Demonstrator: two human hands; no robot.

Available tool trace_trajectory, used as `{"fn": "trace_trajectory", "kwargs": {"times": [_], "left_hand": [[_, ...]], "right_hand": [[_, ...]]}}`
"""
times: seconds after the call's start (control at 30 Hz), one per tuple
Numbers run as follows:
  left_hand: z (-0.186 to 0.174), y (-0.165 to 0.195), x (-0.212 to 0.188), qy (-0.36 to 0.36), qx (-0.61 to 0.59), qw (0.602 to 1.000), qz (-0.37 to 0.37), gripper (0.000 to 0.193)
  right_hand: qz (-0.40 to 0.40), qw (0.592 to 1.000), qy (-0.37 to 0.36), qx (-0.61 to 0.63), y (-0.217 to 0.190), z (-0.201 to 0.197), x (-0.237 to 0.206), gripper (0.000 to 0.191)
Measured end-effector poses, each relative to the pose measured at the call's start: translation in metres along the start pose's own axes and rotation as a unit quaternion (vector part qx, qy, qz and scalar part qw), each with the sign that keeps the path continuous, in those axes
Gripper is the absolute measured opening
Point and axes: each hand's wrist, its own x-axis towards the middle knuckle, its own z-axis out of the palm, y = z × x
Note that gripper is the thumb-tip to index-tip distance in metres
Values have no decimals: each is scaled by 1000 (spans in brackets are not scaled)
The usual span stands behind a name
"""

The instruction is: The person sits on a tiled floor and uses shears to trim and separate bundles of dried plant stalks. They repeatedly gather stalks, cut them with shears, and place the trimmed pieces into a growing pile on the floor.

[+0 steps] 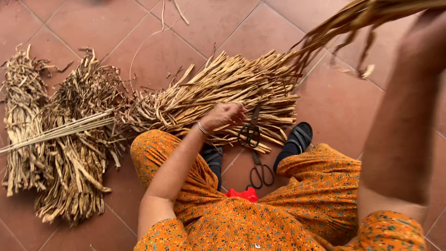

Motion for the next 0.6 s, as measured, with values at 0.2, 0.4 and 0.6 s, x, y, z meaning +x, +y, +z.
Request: {"fn": "trace_trajectory", "kwargs": {"times": [0.2,0.4,0.6], "left_hand": [[57,14,14,-140,-372,917,-31,110],[44,-24,29,-69,-371,926,14,88],[16,27,61,80,-343,935,44,83]], "right_hand": [[-300,872,-373,-99,-8,73,-184,14],[-354,660,-662,-36,-4,80,-310,19],[-364,642,-667,-100,38,87,-323,17]]}}
